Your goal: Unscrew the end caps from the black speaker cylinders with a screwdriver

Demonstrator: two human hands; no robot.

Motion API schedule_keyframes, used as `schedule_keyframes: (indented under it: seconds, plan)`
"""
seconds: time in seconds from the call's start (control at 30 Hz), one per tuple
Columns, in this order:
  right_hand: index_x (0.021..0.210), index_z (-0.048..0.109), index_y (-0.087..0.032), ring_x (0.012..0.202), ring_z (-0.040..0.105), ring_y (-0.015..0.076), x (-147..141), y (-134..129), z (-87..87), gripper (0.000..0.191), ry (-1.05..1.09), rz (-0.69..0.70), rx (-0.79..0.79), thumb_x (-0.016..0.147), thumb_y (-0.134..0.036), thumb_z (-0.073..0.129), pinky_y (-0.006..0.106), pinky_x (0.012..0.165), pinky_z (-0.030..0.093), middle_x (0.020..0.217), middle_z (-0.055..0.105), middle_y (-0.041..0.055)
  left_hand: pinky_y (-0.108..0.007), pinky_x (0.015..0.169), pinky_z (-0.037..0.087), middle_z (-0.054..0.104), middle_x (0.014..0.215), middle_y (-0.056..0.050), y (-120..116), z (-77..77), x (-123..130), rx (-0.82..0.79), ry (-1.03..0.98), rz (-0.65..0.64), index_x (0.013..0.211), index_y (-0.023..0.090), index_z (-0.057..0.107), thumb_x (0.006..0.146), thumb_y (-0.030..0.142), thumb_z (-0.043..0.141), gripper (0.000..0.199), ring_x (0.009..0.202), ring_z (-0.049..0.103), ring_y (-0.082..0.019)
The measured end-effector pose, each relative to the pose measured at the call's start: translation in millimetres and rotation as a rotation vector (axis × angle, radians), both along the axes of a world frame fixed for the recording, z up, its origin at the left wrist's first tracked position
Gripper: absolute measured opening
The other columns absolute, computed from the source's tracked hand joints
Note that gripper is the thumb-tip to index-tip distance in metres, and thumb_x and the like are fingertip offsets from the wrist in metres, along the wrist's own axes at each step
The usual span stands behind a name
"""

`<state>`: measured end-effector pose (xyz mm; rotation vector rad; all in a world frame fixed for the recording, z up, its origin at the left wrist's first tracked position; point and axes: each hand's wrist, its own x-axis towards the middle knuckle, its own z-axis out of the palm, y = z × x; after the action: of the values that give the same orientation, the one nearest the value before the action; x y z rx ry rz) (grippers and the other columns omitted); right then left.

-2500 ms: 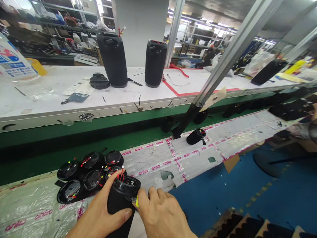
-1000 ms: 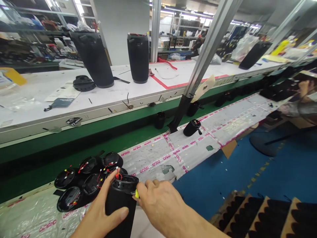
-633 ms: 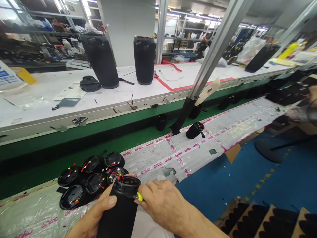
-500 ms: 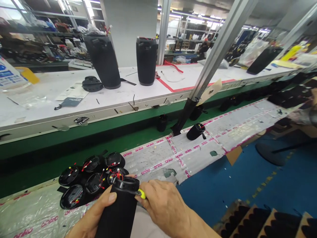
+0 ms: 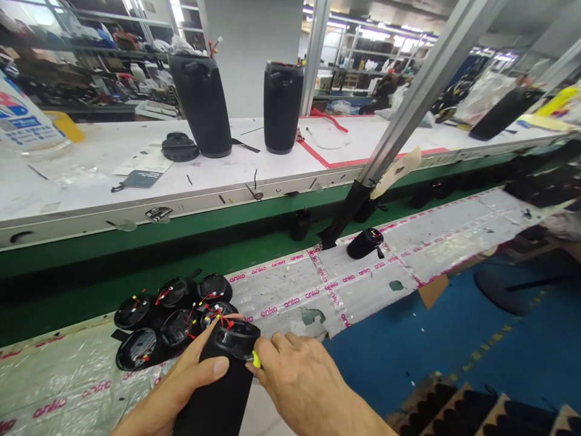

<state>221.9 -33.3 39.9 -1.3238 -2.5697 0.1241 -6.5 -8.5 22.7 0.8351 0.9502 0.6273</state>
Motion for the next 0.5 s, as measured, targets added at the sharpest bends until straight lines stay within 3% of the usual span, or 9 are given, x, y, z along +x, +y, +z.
schedule_keyframes:
  seconds: [0.17, 0.3, 0.5]
  plan:
    - [0.102, 0.050, -0.024, 0.064, 0.064, 0.0211, 1.2, 1.0, 3.7, 0.005, -0.042, 0.019, -0.033, 0.106, -0.023, 0.052, 0.036, 0.054, 0.035, 0.077, 0.062, -0.0020, -0.047, 0.111, 0.040, 0.072, 0.128, -0.005, -0.5, 1.9, 0.3, -0.002, 0.023, -0.010, 0.135, 0.027, 0.053, 0.073, 0.056, 0.081, 0.074, 0.128, 0.059, -0.037]
    - [0.099, 0.046, -0.025, 0.060, 0.064, 0.0208, 2.8, 0.6, 6.5, 0.016, -0.117, 0.013, -0.045, 0.101, -0.025, 0.062, 0.036, 0.051, 0.027, 0.076, 0.062, -0.0029, -0.049, 0.116, 0.036, 0.070, 0.132, -0.006, -0.8, 5.2, -0.4, 0.085, 0.119, -0.028, 0.136, 0.026, 0.052, 0.073, 0.058, 0.081, 0.076, 0.133, 0.054, -0.039]
    - [0.098, 0.043, -0.026, 0.053, 0.061, 0.0198, 4.4, -1.5, 7.0, 0.020, -0.250, 0.054, -0.031, 0.099, -0.025, 0.063, 0.036, 0.048, 0.017, 0.072, 0.060, -0.0031, -0.047, 0.113, 0.040, 0.068, 0.133, -0.006, -2.5, 8.8, 0.2, 0.168, 0.211, -0.074, 0.139, 0.027, 0.047, 0.076, 0.060, 0.078, 0.077, 0.129, 0.058, -0.036]
